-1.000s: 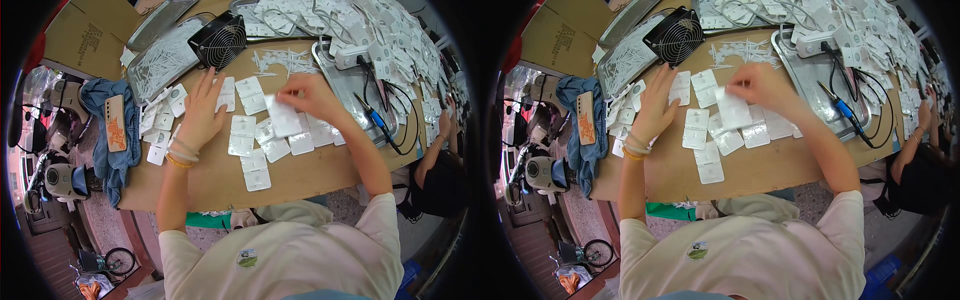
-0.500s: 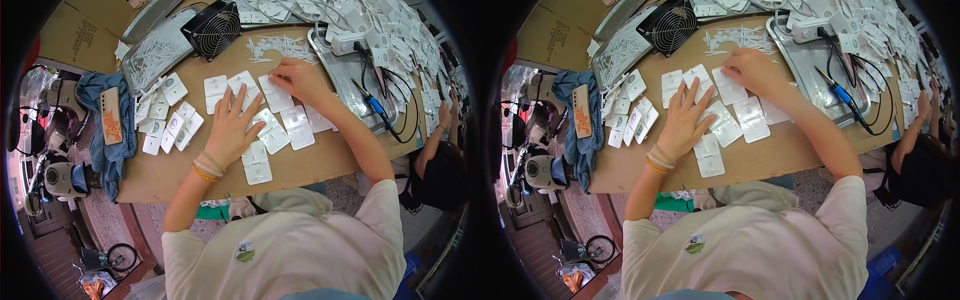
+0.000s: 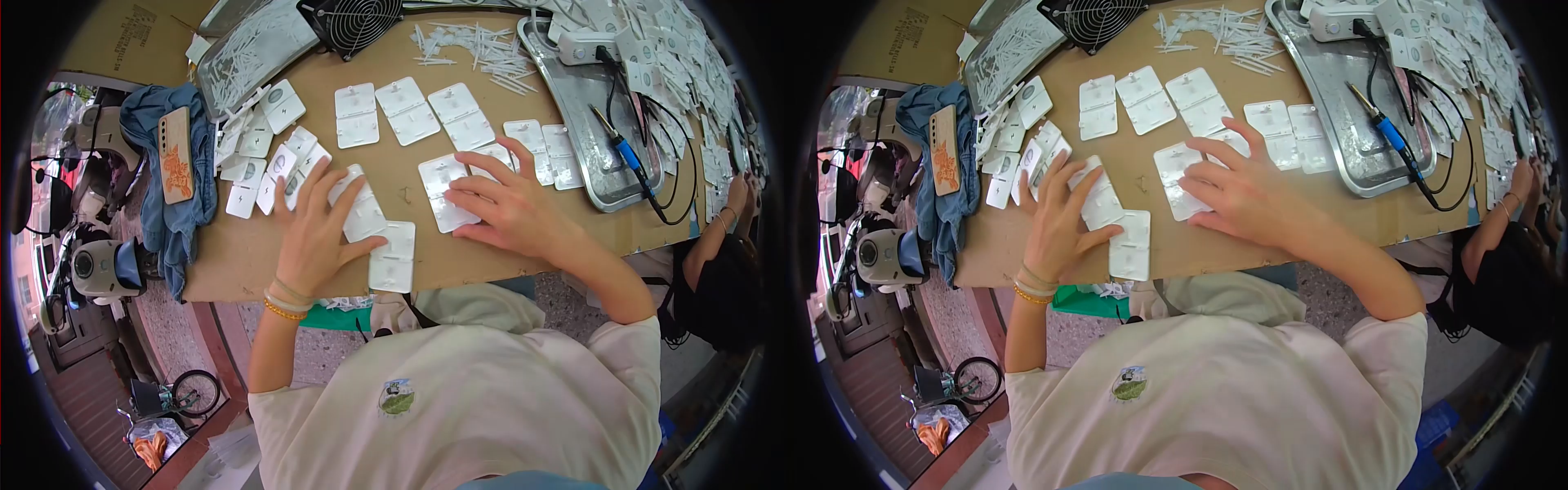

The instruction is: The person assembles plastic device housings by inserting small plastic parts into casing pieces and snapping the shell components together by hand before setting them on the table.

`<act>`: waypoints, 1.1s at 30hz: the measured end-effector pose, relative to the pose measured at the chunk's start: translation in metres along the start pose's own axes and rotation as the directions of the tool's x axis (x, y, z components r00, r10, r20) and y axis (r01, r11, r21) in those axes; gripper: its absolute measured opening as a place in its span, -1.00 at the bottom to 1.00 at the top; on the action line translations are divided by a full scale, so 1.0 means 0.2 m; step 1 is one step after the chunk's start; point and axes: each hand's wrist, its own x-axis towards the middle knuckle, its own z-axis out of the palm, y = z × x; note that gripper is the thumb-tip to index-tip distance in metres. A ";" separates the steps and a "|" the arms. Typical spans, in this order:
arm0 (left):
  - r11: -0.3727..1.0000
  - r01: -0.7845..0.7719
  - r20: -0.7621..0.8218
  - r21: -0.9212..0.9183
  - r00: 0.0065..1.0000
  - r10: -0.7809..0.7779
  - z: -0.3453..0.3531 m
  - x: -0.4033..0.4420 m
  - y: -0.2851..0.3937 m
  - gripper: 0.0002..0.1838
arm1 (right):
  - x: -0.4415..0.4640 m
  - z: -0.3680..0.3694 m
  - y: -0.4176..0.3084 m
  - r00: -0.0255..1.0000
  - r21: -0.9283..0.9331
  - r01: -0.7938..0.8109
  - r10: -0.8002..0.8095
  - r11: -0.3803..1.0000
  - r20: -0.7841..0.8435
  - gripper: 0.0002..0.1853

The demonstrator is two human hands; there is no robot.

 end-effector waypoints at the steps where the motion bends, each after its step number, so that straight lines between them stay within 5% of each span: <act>1: 0.998 0.036 -0.014 0.046 0.999 -0.035 -0.01 -0.04 -0.01 -0.25 | -0.02 0.01 -0.03 1.000 -0.013 -0.007 0.007 1.000 -0.012 -0.56; 8: 0.983 0.181 -0.204 -0.017 0.962 -0.181 0.06 -0.25 -0.06 -0.22 | -0.07 0.07 -0.25 0.996 0.039 -0.052 0.054 0.998 -0.077 -0.56; 11: 0.968 0.205 -0.213 -0.147 0.949 -0.233 0.10 -0.24 -0.04 -0.22 | -0.04 0.20 -0.44 0.956 0.094 0.090 -0.059 0.991 -0.286 -0.58; 15: 0.964 0.264 -0.222 0.043 0.943 -0.248 0.10 -0.16 0.07 -0.41 | 0.06 0.36 -0.61 0.953 0.141 0.203 -0.162 0.969 -0.256 -0.65; 19: 0.977 0.215 -0.191 0.008 0.959 -0.210 0.11 -0.16 0.04 -0.57 | 0.06 0.31 -0.55 0.964 0.219 0.182 -0.131 0.959 -0.230 -0.76; 28: 0.989 -0.063 0.003 -0.132 0.998 0.064 0.02 -0.20 0.06 -0.60 | 0.00 0.18 -0.32 0.985 0.188 0.120 -0.093 0.975 -0.148 -0.92; 32: 0.965 0.110 -0.118 -0.238 0.983 -0.141 0.09 -0.19 0.13 -0.50 | -0.03 0.09 -0.21 0.978 0.242 0.126 -0.080 0.962 -0.192 -0.86; 33: 0.965 0.040 -0.124 -0.261 0.989 -0.075 0.08 -0.16 0.15 -0.47 | -0.06 0.06 -0.18 0.975 0.270 0.095 -0.036 0.958 -0.217 -0.84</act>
